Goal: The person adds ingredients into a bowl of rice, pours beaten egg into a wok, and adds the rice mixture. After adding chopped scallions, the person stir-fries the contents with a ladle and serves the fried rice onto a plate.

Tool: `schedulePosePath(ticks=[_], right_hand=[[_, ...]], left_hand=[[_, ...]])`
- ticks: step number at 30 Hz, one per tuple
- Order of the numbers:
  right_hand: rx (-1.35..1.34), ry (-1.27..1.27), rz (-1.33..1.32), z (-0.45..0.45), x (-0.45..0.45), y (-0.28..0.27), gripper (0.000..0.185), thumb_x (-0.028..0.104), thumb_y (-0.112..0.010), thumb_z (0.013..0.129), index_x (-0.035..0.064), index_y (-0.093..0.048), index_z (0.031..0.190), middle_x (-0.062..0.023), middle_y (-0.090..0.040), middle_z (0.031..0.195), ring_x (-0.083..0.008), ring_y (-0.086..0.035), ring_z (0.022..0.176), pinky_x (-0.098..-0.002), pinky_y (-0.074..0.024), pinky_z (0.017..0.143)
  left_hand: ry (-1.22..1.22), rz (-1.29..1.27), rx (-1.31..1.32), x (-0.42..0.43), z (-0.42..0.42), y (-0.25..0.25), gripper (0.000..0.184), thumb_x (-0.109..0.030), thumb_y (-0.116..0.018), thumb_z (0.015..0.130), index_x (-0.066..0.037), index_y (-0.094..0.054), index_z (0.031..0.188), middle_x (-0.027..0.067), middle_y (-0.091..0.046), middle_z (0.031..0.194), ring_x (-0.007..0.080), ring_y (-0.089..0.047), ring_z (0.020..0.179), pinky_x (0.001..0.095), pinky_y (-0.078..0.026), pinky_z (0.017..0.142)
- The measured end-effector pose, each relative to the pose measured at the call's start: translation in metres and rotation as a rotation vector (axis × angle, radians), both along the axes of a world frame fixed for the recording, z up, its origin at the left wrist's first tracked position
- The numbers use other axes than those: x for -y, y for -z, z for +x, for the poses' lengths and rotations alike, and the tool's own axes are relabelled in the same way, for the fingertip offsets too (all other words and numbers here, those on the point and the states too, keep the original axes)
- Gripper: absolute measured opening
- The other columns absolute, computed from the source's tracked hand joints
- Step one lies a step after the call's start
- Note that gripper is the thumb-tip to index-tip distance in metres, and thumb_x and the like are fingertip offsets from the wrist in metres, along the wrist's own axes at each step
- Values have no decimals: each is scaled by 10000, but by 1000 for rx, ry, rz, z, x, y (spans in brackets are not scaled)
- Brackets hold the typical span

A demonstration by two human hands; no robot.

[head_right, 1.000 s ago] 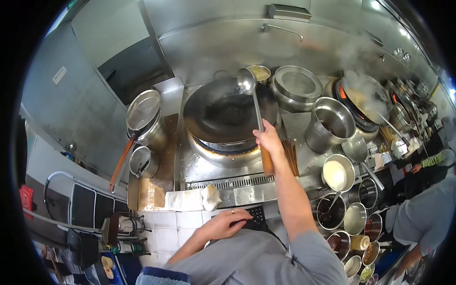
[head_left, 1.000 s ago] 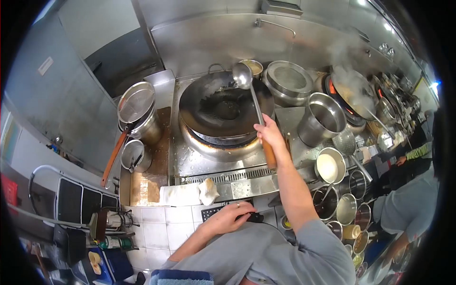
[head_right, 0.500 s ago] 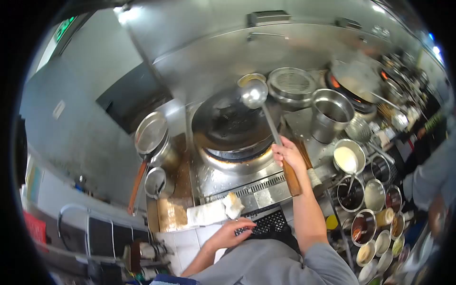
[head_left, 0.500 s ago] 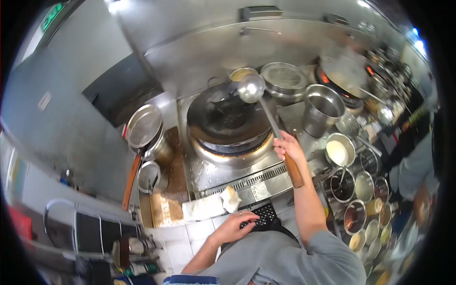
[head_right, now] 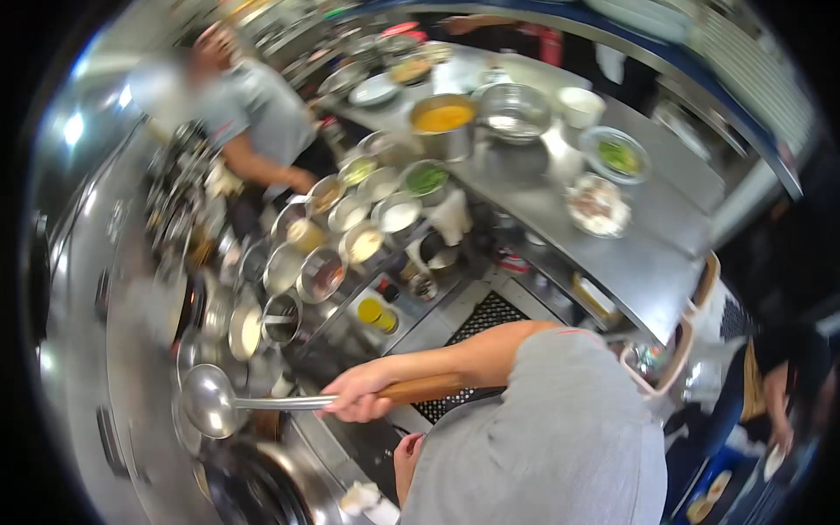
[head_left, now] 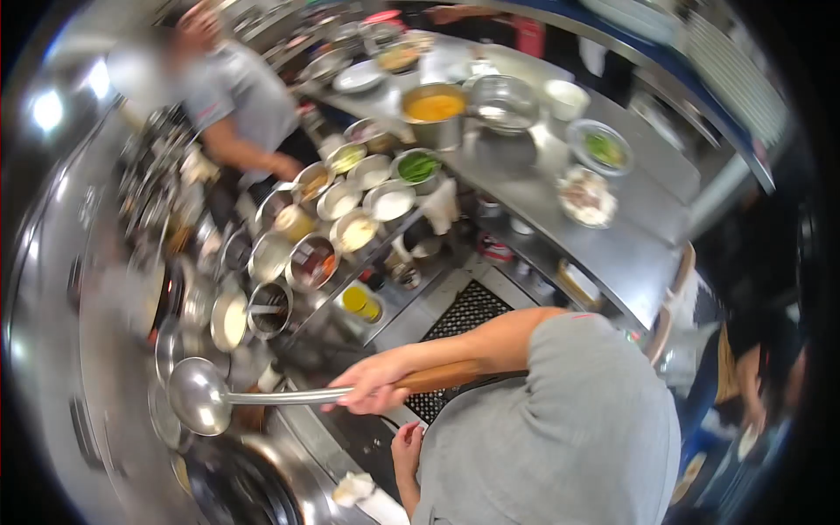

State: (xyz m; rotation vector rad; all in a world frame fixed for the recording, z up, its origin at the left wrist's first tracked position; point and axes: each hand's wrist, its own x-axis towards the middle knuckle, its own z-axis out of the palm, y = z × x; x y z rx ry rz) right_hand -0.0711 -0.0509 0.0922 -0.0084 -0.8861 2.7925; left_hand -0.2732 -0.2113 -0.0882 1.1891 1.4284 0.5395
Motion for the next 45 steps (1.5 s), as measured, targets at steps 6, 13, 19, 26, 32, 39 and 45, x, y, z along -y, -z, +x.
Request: schedulePosePath(ticks=[6, 13, 19, 26, 32, 39, 45], right_hand=[[180, 623, -128, 229, 127, -24, 563, 160, -524, 931, 117, -242, 1417, 34, -351, 664, 9, -312, 408, -148, -271, 302], [222, 1421, -369, 364, 226, -43, 595, 18, -486, 891, 100, -245, 1429, 14, -377, 664, -6, -311, 400, -167, -261, 305], [307, 1696, -315, 418, 228, -40, 632, 25, -534, 847, 70, -256, 1412, 7, -348, 602, -37, -297, 360, -190, -259, 273], [357, 1618, -267, 441, 164, -29, 584, -10, -521, 839, -9, -281, 1371, -18, -396, 676, -23, -314, 363, -182, -256, 254], [617, 1357, -14, 442, 20, -56, 534, 47, -530, 849, 1, -326, 1341, 5, -421, 666, -59, -365, 403, -213, -340, 339], [972, 1123, 338, 430, -98, -78, 700, 32, -537, 842, 71, -186, 1445, 7, -441, 711, -57, -420, 492, -230, -397, 374], [1180, 976, 272, 432, -125, -94, 702, 39, -524, 851, 69, -164, 1453, 9, -431, 701, -60, -411, 488, -238, -393, 371]], left_hand=[[633, 181, -4, -130, 167, 4, 212, -212, -573, 909, -17, -649, 940, 7, -608, 689, 76, -530, 603, 238, -434, 551], [817, 544, 80, -259, 514, -77, 282, -269, -516, 911, -12, -623, 953, 94, -637, 725, 162, -578, 650, 310, -455, 620], [1043, 270, 61, -287, 599, -71, 217, -202, -599, 861, -8, -665, 929, 68, -663, 801, 129, -612, 667, 260, -504, 603], [831, -418, 486, -238, 528, -45, 217, -80, -628, 797, -11, -607, 1001, 71, -642, 867, 160, -640, 732, 311, -566, 649], [471, -534, 632, -213, 512, -23, 127, -79, -598, 790, -39, -614, 909, 31, -627, 817, 137, -632, 712, 292, -557, 648], [348, -414, 553, -282, 422, -92, 90, -47, -581, 740, -33, -617, 821, 8, -597, 744, 86, -547, 603, 218, -456, 531], [173, -237, 486, -348, 319, -85, 147, 8, -548, 718, 18, -618, 847, 56, -626, 795, 115, -581, 654, 242, -478, 572]])
